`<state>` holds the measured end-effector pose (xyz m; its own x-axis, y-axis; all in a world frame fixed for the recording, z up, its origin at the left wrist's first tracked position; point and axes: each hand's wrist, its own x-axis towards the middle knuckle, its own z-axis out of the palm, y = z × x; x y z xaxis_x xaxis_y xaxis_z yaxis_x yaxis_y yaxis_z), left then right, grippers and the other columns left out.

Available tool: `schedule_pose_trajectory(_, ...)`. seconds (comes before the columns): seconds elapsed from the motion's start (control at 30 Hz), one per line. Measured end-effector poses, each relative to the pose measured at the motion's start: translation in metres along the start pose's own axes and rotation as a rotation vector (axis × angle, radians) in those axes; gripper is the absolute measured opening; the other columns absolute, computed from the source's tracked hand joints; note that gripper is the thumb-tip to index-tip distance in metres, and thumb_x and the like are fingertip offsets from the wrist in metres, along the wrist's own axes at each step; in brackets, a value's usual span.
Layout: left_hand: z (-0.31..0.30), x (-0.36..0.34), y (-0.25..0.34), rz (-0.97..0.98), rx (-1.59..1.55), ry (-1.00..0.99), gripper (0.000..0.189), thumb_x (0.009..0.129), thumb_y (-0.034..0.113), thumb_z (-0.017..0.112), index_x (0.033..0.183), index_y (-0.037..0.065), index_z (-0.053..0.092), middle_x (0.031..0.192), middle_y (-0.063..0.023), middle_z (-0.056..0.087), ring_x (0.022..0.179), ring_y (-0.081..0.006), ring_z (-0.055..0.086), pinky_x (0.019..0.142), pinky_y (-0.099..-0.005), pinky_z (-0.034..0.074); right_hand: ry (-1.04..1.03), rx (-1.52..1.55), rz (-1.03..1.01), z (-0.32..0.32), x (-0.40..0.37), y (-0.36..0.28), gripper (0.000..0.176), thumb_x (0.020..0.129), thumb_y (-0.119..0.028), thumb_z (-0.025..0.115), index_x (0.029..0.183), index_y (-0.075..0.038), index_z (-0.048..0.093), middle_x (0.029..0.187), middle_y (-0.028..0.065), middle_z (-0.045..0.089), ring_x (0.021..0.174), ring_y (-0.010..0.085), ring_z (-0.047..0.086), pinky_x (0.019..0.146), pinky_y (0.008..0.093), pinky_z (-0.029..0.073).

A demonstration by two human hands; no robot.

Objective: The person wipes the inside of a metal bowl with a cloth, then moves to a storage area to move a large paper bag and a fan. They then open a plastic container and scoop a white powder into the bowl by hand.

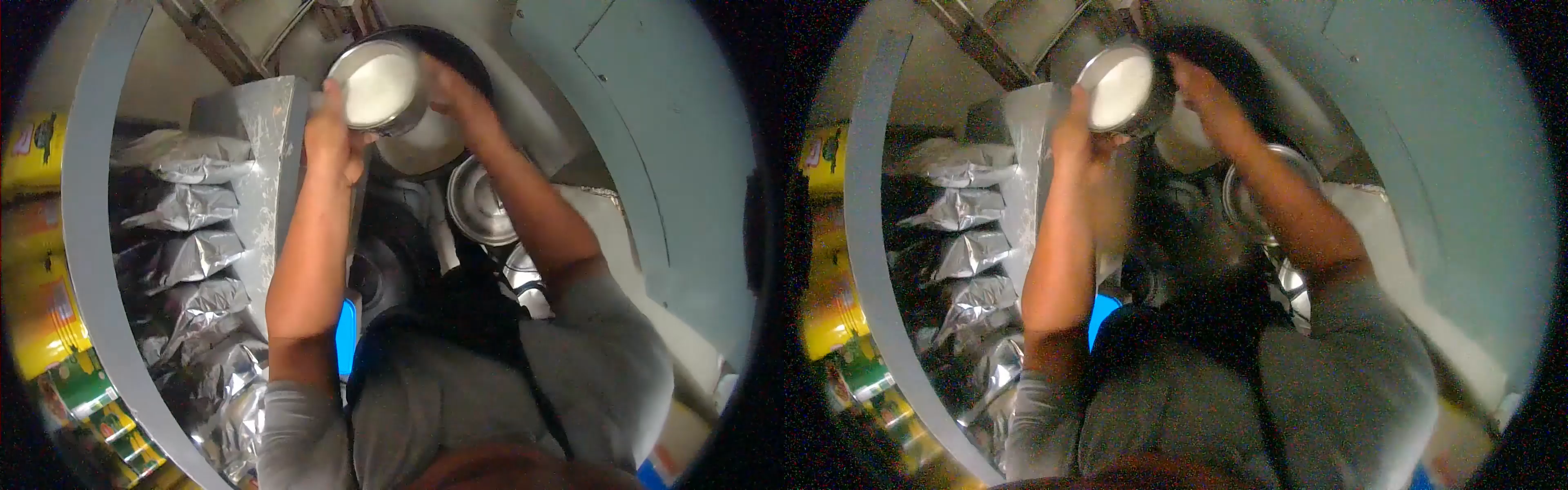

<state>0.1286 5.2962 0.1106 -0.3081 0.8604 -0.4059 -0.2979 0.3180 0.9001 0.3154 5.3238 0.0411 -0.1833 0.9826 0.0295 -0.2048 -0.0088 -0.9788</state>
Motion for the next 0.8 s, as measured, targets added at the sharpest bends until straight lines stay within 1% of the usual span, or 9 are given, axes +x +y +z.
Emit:
schedule_pose_trajectory(0.07, 0.007, -0.013, 0.009, -0.077, 0.213, -0.034, 0.072, 0.096, 0.061, 0.049, 0.129, -0.003, 0.054, 0.120, -0.0156, 0.064, 0.102, -0.0258, 0.065, 0.084, -0.0374, 0.053, -0.183, 0.139, 0.281, -0.003, 0.025, -0.050, 0.058, 0.097, -0.051, 0.053, 0.139, -0.011, 0.053, 0.130, 0.0064, 0.061, 0.124, 0.0200, 0.053, 0.108, 0.0377, 0.037)
schedule_pose_trajectory(0.13, 0.014, -0.011, 0.009, -0.016, 0.043, -0.032, 0.073, 0.096, 0.063, 0.048, 0.127, -0.003, 0.056, 0.116, -0.0156, 0.066, 0.105, -0.0260, 0.063, 0.089, -0.0387, 0.051, -0.274, 0.116, 0.423, 0.003, 0.033, -0.057, 0.056, 0.095, -0.051, 0.055, 0.134, -0.010, 0.056, 0.126, 0.0056, 0.063, 0.118, 0.0187, 0.055, 0.100, 0.0379, 0.042)
schedule_pose_trajectory(0.23, 0.022, -0.014, 0.015, 0.065, -0.240, 0.032, 0.075, 0.099, 0.064, 0.038, 0.122, -0.004, 0.061, 0.109, -0.0138, 0.069, 0.106, -0.0260, 0.063, 0.097, -0.0384, 0.047, -0.102, 0.233, 0.376, 0.022, 0.013, -0.058, 0.051, 0.095, -0.048, 0.057, 0.128, -0.010, 0.059, 0.118, 0.0043, 0.065, 0.107, 0.0169, 0.058, 0.088, 0.0373, 0.046)
schedule_pose_trajectory(0.33, 0.021, -0.002, -0.005, 0.511, -0.177, 0.004, 0.072, 0.105, 0.055, 0.022, 0.126, -0.004, 0.060, 0.121, -0.0141, 0.064, 0.108, -0.0239, 0.060, 0.097, -0.0343, 0.045, 0.095, 0.251, 0.335, 0.044, 0.003, -0.056, 0.046, 0.095, -0.045, 0.057, 0.124, -0.008, 0.061, 0.112, 0.0034, 0.065, 0.098, 0.0160, 0.059, 0.079, 0.0357, 0.046)
schedule_pose_trajectory(0.5, 0.029, -0.007, -0.045, 0.730, -0.251, 0.220, 0.067, 0.105, 0.052, 0.028, 0.125, -0.004, 0.058, 0.117, -0.0147, 0.065, 0.104, -0.0241, 0.062, 0.097, -0.0370, 0.047, 0.231, 0.143, 0.266, 0.063, -0.001, -0.021, 0.047, 0.096, -0.043, 0.056, 0.124, -0.005, 0.060, 0.112, 0.0051, 0.065, 0.098, 0.0177, 0.058, 0.077, 0.0334, 0.046)
schedule_pose_trajectory(0.6, 0.037, 0.000, -0.069, 0.887, -0.282, 0.237, 0.060, 0.108, 0.041, 0.024, 0.134, -0.005, 0.051, 0.126, -0.0181, 0.060, 0.115, -0.0282, 0.056, 0.102, -0.0375, 0.042, 0.309, 0.211, 0.208, 0.077, -0.009, -0.022, 0.049, 0.096, -0.042, 0.055, 0.124, -0.002, 0.059, 0.111, 0.0076, 0.065, 0.096, 0.0183, 0.059, 0.077, 0.0330, 0.047)
schedule_pose_trajectory(0.7, 0.033, -0.008, -0.090, 1.145, 0.041, 0.429, 0.051, 0.106, 0.030, 0.031, 0.136, -0.006, 0.049, 0.133, -0.0242, 0.055, 0.126, -0.0348, 0.050, 0.109, -0.0386, 0.036, 0.320, 0.433, 0.182, 0.072, -0.007, -0.013, 0.049, 0.097, -0.041, 0.054, 0.125, -0.001, 0.056, 0.112, 0.0105, 0.064, 0.096, 0.0195, 0.060, 0.075, 0.0350, 0.048)
schedule_pose_trajectory(0.77, 0.017, -0.025, -0.115, 1.283, 0.710, 0.316, 0.045, 0.100, 0.021, 0.041, 0.134, -0.006, 0.051, 0.136, -0.0298, 0.050, 0.135, -0.0417, 0.041, 0.115, -0.0433, 0.030, 0.287, 0.534, 0.189, 0.050, 0.000, -0.008, 0.049, 0.097, -0.040, 0.053, 0.126, 0.000, 0.055, 0.113, 0.0119, 0.063, 0.096, 0.0203, 0.060, 0.074, 0.0366, 0.049)
schedule_pose_trajectory(0.8, 0.001, -0.033, -0.129, 1.214, 0.942, -0.001, 0.044, 0.097, 0.018, 0.043, 0.132, -0.005, 0.053, 0.134, -0.0303, 0.052, 0.130, -0.0444, 0.044, 0.112, -0.0472, 0.033, 0.291, 0.308, 0.201, 0.032, 0.005, -0.008, 0.047, 0.098, -0.039, 0.052, 0.125, -0.001, 0.054, 0.111, 0.0114, 0.063, 0.094, 0.0204, 0.060, 0.071, 0.0362, 0.049)
